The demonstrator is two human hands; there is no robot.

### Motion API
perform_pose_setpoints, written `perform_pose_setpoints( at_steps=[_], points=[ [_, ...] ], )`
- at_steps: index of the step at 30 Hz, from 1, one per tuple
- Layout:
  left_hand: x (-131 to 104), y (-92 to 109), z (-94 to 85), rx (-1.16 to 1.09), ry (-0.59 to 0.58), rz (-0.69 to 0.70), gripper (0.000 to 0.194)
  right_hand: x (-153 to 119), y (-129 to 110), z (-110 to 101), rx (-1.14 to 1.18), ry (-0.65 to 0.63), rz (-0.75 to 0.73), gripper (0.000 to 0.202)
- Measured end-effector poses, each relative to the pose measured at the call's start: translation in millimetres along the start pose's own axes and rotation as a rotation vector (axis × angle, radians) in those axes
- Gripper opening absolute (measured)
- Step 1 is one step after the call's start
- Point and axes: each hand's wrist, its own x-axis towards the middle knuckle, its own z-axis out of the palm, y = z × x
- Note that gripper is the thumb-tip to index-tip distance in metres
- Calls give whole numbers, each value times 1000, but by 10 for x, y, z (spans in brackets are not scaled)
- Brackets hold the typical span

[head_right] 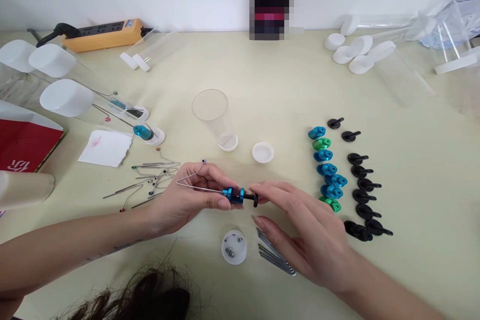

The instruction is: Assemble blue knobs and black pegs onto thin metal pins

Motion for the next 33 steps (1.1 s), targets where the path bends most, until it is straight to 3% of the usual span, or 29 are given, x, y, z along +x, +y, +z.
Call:
perform_pose_setpoints(
  at_steps=[10,20,27,33],
  points=[
    [-7,-2,-10,10,-4,-12,22,14,-3,3,14,25,-2,44],
    [-20,1,14,58,39,-11,22,-5,30,13,-1,-30,37,41],
    [-3,-19,48,118,42,56,23,24,-15,74,-10,72,-7,25],
    [-4,-45,90,113,55,98,24,48,-47,49,15,84,-20,21]
  ],
)
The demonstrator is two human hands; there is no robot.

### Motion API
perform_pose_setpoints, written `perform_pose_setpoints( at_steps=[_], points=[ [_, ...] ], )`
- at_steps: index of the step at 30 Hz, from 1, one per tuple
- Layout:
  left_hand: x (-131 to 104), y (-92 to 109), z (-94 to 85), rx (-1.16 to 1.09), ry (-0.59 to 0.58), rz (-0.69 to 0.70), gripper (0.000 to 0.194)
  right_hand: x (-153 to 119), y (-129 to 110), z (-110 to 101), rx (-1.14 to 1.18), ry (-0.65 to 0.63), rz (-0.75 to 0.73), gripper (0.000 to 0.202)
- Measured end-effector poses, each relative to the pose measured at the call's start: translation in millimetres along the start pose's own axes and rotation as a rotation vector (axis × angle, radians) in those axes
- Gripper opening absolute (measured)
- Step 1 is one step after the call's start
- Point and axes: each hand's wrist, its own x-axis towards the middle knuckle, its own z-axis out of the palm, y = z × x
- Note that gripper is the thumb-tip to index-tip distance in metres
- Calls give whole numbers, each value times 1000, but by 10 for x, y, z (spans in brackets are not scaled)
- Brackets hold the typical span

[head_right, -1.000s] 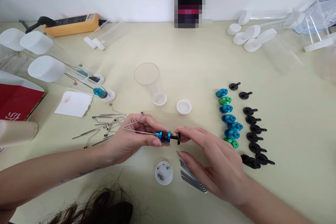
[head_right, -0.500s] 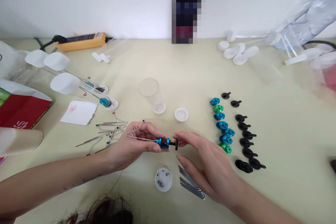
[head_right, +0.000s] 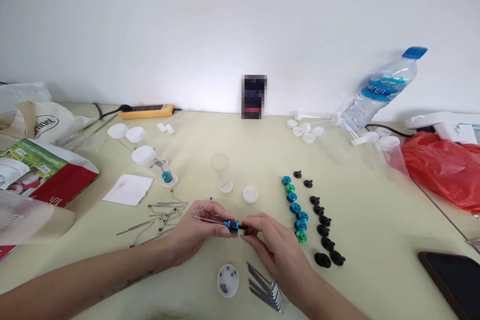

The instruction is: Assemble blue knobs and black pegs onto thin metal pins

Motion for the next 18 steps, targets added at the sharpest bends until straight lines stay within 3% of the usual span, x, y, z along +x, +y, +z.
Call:
perform_pose_setpoints(
  at_steps=[11,18],
  points=[
    [16,2,4,-46,25,-15,27,7,-6,-13,-64,-4,38,21],
    [7,9,2,-1,22,-24,27,41,-10,-34,-14,-104,63,14]
  ],
)
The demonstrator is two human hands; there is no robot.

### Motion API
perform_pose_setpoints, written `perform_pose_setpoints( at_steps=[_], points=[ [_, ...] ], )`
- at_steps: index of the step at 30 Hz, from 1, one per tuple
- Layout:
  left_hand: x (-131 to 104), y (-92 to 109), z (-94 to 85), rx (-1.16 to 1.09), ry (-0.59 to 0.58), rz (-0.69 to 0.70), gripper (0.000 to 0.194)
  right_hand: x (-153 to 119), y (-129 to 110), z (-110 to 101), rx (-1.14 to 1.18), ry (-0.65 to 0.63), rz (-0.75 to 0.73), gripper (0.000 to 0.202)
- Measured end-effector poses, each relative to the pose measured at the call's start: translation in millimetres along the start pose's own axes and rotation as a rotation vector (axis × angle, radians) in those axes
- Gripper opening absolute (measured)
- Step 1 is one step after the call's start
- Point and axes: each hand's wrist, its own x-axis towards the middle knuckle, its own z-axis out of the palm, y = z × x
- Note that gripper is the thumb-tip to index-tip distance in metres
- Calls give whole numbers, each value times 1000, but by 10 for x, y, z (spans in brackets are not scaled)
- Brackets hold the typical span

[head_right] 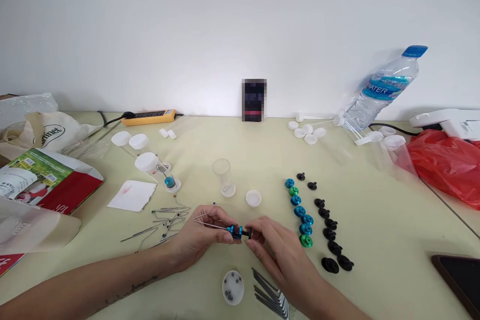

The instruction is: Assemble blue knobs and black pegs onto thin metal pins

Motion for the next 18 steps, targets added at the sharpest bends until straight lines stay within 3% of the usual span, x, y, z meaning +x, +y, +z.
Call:
perform_pose_setpoints(
  at_steps=[9,18],
  points=[
    [-7,-13,-32,27,-26,-32,25,-19,43,24,29,-64,8,15],
    [4,0,-30,5,-14,-19,25,-38,51,44,-3,75,-51,20]
  ],
)
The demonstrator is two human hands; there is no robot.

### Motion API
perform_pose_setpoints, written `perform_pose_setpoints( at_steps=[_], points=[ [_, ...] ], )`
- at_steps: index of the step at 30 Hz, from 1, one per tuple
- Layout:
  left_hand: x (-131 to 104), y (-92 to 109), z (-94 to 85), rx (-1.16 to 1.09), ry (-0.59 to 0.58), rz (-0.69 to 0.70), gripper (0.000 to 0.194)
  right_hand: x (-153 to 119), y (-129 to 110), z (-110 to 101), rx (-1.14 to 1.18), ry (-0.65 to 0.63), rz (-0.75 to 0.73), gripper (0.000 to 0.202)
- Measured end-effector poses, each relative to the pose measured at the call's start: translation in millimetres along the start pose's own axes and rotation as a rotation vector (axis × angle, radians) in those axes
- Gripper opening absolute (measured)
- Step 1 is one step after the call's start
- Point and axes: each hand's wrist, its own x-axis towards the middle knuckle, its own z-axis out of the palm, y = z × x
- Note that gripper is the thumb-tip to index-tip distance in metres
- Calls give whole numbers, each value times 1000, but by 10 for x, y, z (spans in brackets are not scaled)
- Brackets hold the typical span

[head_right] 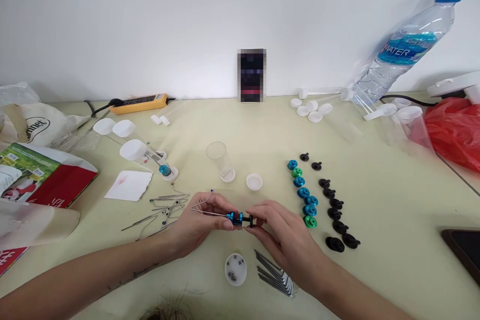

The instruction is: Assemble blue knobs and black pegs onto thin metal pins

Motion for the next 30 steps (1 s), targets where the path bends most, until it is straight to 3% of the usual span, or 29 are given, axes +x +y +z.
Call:
perform_pose_setpoints(
  at_steps=[6,12,18,21,27,30],
  points=[
    [-5,2,-11,16,-32,-14,24,-4,16,-16,26,-89,30,14],
    [-13,15,-5,12,-30,-5,24,-18,28,5,8,-28,20,19],
    [-16,17,-7,25,-41,-35,26,-12,34,-16,66,-126,45,14],
    [-12,8,-10,13,-43,-25,25,-16,42,-20,77,-111,56,21],
    [-4,-10,-31,-4,-56,10,23,-37,41,6,17,-78,53,9],
    [4,-16,-42,-11,-55,26,21,-45,45,21,12,-21,41,17]
  ],
)
